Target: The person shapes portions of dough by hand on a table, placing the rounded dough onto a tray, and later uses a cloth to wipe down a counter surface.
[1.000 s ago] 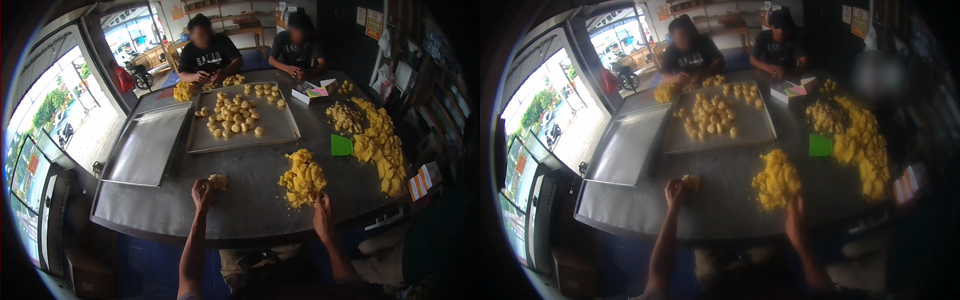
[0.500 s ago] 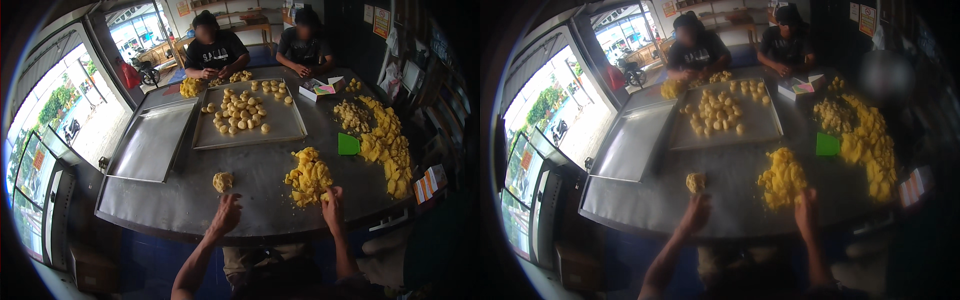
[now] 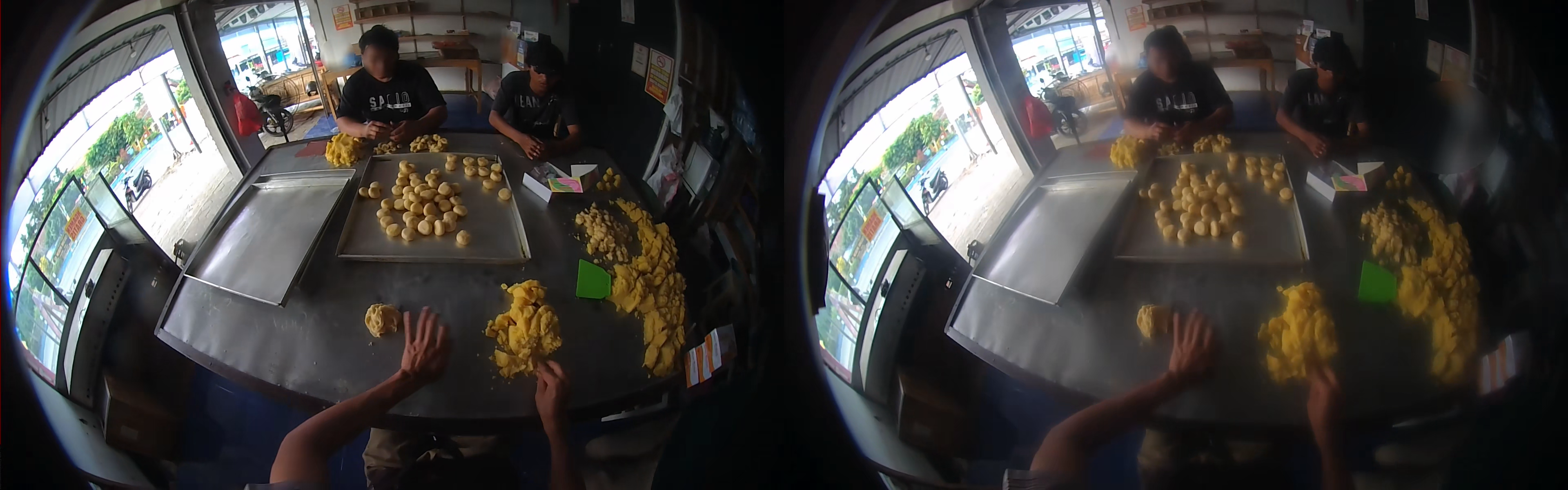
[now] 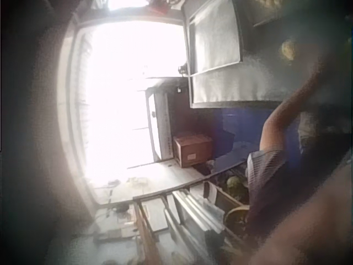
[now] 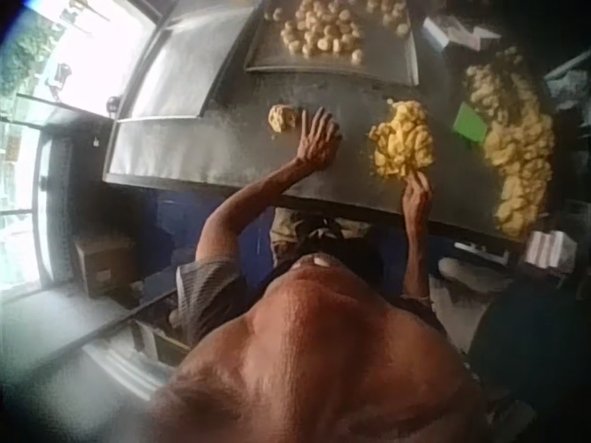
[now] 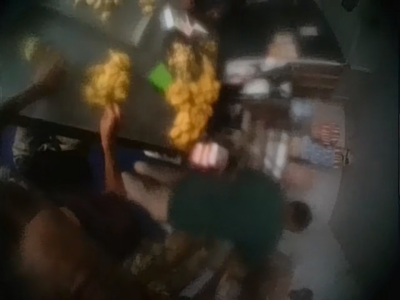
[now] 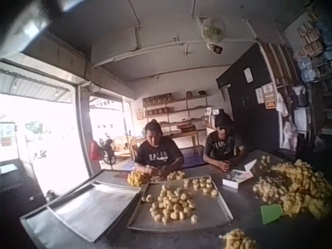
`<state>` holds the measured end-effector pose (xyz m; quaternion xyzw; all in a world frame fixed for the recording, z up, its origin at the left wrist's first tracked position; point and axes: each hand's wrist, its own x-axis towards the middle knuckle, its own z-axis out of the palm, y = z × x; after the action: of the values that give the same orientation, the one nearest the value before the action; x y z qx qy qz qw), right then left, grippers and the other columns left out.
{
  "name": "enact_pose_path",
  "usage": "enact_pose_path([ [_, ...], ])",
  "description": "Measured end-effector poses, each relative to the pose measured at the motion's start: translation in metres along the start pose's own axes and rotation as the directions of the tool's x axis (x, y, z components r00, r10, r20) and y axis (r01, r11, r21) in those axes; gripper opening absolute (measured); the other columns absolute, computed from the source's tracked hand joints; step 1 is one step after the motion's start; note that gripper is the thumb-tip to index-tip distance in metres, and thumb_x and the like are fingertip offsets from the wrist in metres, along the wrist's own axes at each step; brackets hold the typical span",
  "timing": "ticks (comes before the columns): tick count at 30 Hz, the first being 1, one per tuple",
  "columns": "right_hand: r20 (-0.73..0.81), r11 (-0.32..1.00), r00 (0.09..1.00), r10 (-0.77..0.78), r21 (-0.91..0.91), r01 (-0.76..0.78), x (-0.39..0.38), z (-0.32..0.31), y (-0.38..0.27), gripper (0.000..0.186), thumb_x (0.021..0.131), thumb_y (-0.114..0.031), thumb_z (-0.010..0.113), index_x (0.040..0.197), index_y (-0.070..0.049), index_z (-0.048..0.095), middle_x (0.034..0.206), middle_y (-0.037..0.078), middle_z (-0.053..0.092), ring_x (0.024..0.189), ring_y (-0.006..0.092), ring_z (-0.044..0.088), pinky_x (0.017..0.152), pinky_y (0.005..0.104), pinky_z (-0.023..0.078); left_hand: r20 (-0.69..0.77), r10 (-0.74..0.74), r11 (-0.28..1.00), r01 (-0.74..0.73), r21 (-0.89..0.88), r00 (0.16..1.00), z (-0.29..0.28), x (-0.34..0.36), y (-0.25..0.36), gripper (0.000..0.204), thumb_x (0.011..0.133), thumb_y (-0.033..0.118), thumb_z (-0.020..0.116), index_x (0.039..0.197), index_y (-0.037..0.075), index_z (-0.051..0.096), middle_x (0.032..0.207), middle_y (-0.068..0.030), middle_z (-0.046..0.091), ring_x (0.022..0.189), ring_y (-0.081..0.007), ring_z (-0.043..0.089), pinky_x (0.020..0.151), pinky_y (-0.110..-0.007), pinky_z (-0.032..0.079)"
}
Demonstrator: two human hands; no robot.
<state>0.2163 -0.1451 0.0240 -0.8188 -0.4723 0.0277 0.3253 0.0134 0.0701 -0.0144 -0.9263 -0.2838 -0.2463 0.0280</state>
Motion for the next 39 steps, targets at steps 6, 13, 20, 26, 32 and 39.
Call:
enact_pose_path([
  [6, 0.223, 0.981, 0.975, -0.006, -0.186, 0.049, 0.008, -0.017, 0.014, 0.030, 0.082, 0.002, 0.060, 0.112, 0.000, 0.063, 0.116, 0.019, 0.056, 0.097, 0.0363, 0.058, 0.078, 0.0402, 0.048, 0.058, 0.044, 0.995, -0.039, -0.091, 0.997, 0.010, 0.009, -0.014, 0.050, 0.083, 0.035, 0.056, 0.115, -0.003, 0.048, 0.132, -0.0256, 0.040, 0.136, -0.0397, 0.027, 0.110, -0.065, 0.012],
  [13, 0.027, 0.958, 0.999, -0.033, -0.284, 0.039, -0.007, 0.002, 0.044, 0.040, 0.090, -0.005, 0.054, 0.129, 0.001, 0.050, 0.133, 0.026, 0.043, 0.115, 0.0406, 0.051, 0.093, 0.0393, 0.045, -0.018, 0.073, 0.986, -0.075, -0.151, 0.997, 0.012, 0.017, -0.020, 0.044, 0.082, 0.030, 0.057, 0.112, -0.002, 0.051, 0.126, -0.0232, 0.047, 0.131, -0.0381, 0.034, 0.108, -0.062, 0.018],
  [20, 0.033, 0.989, 0.999, -0.022, -0.146, 0.027, -0.016, 0.000, 0.008, 0.032, 0.091, -0.003, 0.051, 0.123, 0.002, 0.056, 0.125, 0.024, 0.052, 0.110, 0.0390, 0.054, 0.092, 0.0414, 0.045, -0.040, 0.052, 0.978, -0.043, 0.204, 0.998, 0.009, -0.013, 0.005, 0.029, 0.079, 0.024, 0.056, 0.101, 0.004, 0.056, 0.107, -0.0125, 0.054, 0.110, -0.0278, 0.044, 0.098, -0.055, 0.028],
  [26, 0.049, 0.985, 0.996, -0.070, -0.153, 0.077, -0.004, 0.001, 0.019, 0.022, 0.083, 0.003, 0.059, 0.104, 0.004, 0.066, 0.106, 0.021, 0.058, 0.097, 0.0364, 0.056, 0.078, 0.0423, 0.046, -0.077, -0.183, 0.969, 0.193, 0.154, 0.980, -0.002, -0.017, 0.013, 0.032, 0.083, 0.026, 0.054, 0.104, 0.002, 0.057, 0.105, -0.0155, 0.048, 0.105, -0.0287, 0.044, 0.094, -0.052, 0.029],
  [32, 0.027, 0.981, 0.999, 0.034, -0.191, -0.029, -0.012, -0.014, 0.036, 0.035, 0.083, 0.007, 0.054, 0.118, 0.004, 0.060, 0.126, 0.024, 0.051, 0.109, 0.0381, 0.054, 0.087, 0.0424, 0.048, 0.081, -0.294, 0.955, 0.295, 0.000, 0.952, -0.023, -0.059, 0.032, 0.034, 0.083, 0.026, 0.058, 0.107, 0.002, 0.055, 0.100, -0.0144, 0.050, 0.102, -0.0312, 0.046, 0.089, -0.048, 0.031],
  [39, 0.049, 0.958, 0.988, -0.149, -0.240, 0.156, -0.063, -0.013, 0.004, 0.053, 0.082, 0.012, 0.051, 0.133, 0.002, 0.045, 0.136, 0.026, 0.044, 0.118, 0.0398, 0.049, 0.094, 0.0424, 0.045, 0.116, -0.517, 0.690, 0.493, -0.530, 0.848, -0.034, -0.049, 0.032, 0.027, 0.084, 0.022, 0.061, 0.104, 0.004, 0.060, 0.097, -0.0138, 0.062, 0.091, -0.0287, 0.059, 0.081, -0.041, 0.043],
])
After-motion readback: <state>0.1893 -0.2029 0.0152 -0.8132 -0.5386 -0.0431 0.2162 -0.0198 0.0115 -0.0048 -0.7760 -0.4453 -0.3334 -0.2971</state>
